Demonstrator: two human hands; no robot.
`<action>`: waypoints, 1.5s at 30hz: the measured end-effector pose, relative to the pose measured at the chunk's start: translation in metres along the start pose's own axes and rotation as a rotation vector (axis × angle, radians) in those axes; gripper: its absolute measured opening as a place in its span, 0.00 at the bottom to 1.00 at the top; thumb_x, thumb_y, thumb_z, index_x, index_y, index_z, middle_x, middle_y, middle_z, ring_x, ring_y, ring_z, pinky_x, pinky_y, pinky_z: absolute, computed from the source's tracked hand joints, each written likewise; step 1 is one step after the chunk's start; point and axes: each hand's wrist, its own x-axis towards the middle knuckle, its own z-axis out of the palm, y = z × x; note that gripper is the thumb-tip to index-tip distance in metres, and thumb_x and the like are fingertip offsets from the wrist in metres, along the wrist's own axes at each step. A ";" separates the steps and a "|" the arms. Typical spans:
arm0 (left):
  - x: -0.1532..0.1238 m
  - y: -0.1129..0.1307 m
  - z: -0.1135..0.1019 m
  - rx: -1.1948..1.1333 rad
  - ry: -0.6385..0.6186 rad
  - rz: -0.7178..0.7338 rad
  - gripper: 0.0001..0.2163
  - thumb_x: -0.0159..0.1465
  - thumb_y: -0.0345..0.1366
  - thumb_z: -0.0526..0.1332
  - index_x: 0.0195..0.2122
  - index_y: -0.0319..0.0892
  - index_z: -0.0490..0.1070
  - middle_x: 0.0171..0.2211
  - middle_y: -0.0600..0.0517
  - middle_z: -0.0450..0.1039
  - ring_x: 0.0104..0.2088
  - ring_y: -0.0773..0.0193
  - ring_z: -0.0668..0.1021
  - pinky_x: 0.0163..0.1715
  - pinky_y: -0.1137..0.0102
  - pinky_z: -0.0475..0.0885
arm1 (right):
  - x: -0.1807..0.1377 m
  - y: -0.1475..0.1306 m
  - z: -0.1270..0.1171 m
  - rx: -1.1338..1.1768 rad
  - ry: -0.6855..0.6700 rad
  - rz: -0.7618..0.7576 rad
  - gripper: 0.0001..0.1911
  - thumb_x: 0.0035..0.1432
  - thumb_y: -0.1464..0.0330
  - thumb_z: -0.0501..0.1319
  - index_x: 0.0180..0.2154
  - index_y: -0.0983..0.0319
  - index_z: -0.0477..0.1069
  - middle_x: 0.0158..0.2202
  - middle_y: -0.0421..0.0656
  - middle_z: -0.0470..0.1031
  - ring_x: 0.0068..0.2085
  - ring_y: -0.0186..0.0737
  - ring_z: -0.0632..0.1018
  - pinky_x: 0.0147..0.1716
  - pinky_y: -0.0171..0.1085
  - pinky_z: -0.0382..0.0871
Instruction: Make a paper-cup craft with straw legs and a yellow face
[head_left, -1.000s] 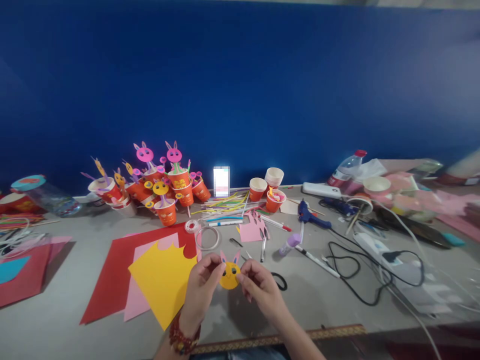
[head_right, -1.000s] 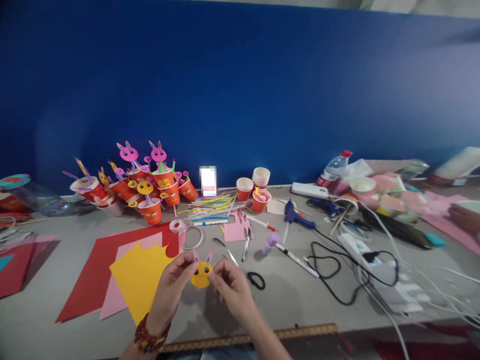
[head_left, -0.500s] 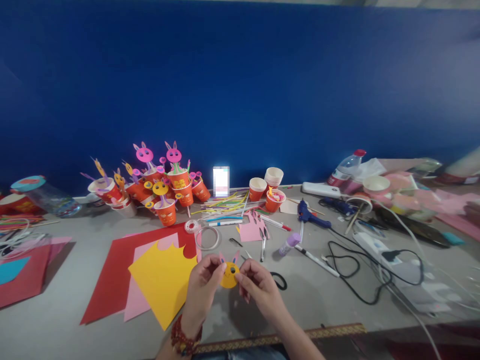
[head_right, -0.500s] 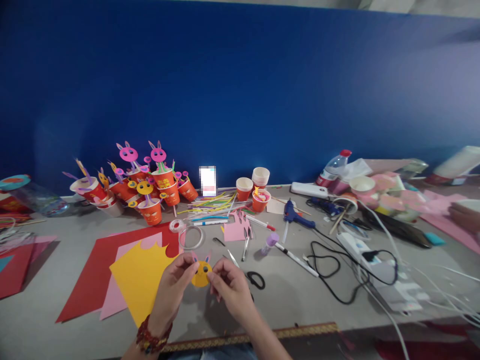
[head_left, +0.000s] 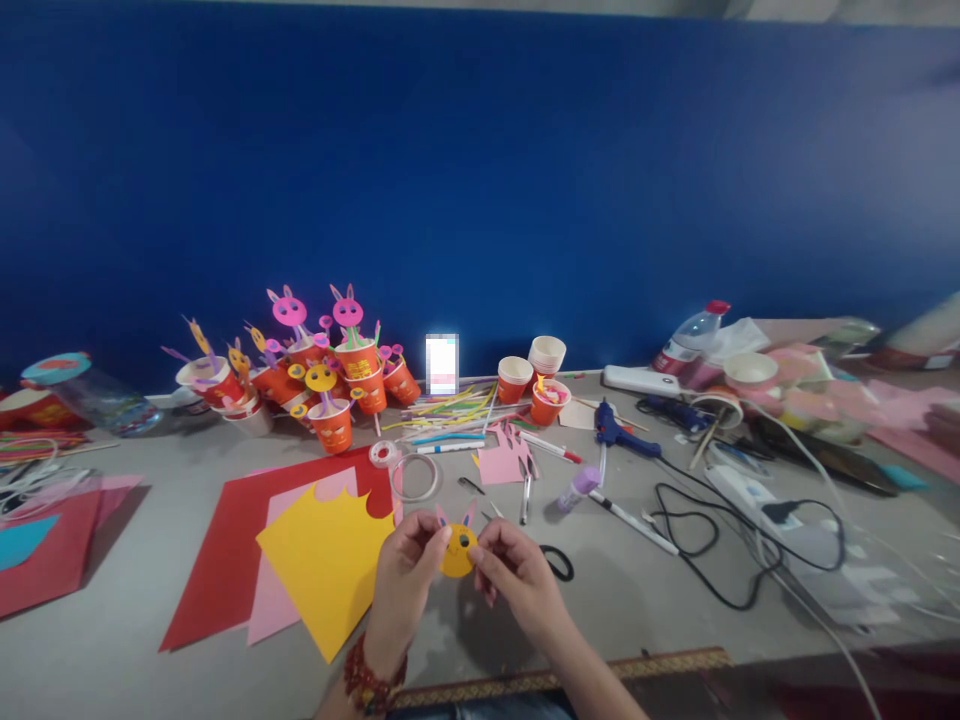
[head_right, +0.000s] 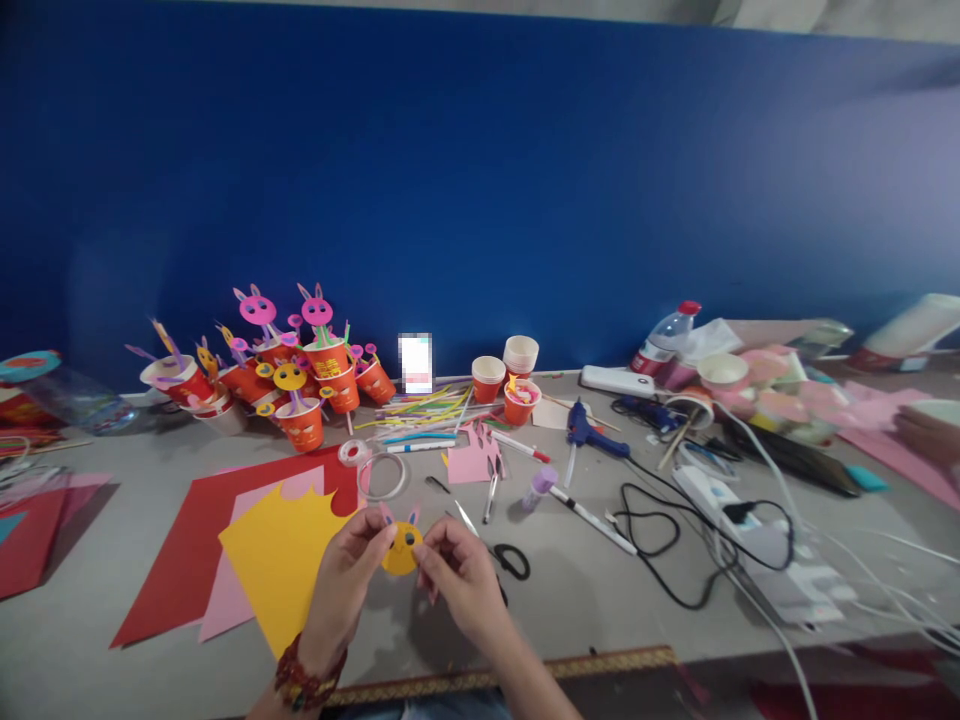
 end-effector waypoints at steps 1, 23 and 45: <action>0.000 -0.001 0.000 -0.008 0.003 -0.006 0.13 0.56 0.45 0.69 0.29 0.41 0.71 0.25 0.56 0.70 0.27 0.68 0.71 0.29 0.75 0.70 | 0.000 0.001 0.000 -0.001 0.006 -0.002 0.25 0.54 0.46 0.66 0.28 0.61 0.65 0.18 0.35 0.70 0.18 0.28 0.66 0.19 0.29 0.61; -0.006 -0.006 -0.008 0.063 0.017 -0.035 0.15 0.56 0.48 0.69 0.30 0.41 0.73 0.26 0.54 0.73 0.28 0.64 0.74 0.31 0.72 0.71 | 0.007 0.013 -0.004 0.048 0.041 -0.007 0.24 0.55 0.47 0.66 0.28 0.60 0.64 0.17 0.34 0.68 0.17 0.27 0.63 0.19 0.29 0.56; 0.039 -0.028 -0.063 0.383 0.076 0.087 0.15 0.57 0.45 0.65 0.42 0.43 0.70 0.29 0.51 0.79 0.31 0.55 0.82 0.37 0.62 0.76 | 0.013 0.070 -0.016 -0.537 0.080 -0.235 0.14 0.65 0.57 0.58 0.38 0.61 0.72 0.21 0.35 0.61 0.23 0.38 0.65 0.25 0.35 0.55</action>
